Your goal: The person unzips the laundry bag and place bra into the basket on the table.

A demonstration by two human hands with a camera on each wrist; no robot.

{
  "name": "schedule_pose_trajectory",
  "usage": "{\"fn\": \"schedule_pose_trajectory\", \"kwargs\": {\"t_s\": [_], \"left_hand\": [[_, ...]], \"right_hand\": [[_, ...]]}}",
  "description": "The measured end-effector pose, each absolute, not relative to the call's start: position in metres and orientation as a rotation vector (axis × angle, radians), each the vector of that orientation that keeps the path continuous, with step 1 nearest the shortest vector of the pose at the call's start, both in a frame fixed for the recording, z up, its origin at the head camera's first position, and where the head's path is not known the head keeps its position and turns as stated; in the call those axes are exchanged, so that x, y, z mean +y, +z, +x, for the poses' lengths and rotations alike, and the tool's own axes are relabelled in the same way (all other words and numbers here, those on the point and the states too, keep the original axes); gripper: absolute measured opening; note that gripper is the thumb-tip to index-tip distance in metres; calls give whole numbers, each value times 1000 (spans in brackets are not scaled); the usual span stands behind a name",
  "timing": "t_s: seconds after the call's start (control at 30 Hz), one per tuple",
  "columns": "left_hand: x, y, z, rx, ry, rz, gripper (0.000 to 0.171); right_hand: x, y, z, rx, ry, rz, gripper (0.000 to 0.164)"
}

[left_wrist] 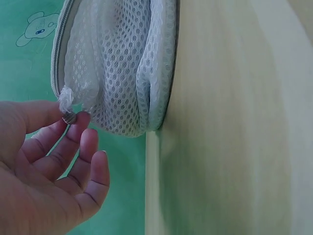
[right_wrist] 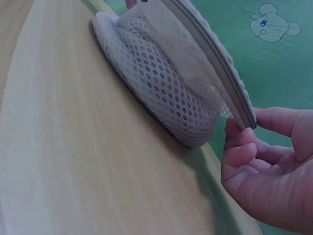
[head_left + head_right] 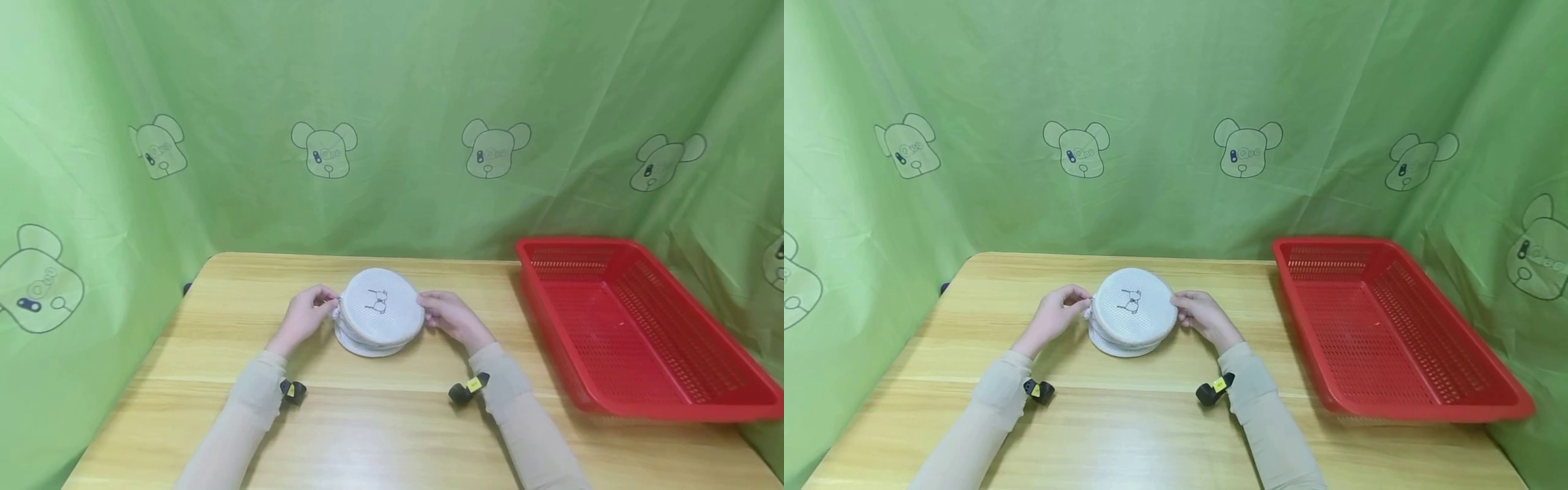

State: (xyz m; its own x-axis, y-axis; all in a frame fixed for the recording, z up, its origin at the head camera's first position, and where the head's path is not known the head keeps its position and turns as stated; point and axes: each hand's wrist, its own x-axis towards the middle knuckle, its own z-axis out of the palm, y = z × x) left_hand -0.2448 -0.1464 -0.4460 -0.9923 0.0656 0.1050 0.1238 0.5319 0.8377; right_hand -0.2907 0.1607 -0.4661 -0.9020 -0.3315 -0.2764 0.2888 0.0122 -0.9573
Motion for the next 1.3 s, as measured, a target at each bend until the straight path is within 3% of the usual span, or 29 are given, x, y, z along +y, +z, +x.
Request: {"fn": "schedule_pose_trajectory", "kwargs": {"t_s": [0.43,1.3], "left_hand": [[-150,-437,-247,-2744,-1349,-217,16],[-148,-434,-237,-2686,-1338,-246,14]], "right_hand": [[158,-461,-289,1806,-1976,-37,24],[153,-456,-283,1837,-2014,-66,11]]}}
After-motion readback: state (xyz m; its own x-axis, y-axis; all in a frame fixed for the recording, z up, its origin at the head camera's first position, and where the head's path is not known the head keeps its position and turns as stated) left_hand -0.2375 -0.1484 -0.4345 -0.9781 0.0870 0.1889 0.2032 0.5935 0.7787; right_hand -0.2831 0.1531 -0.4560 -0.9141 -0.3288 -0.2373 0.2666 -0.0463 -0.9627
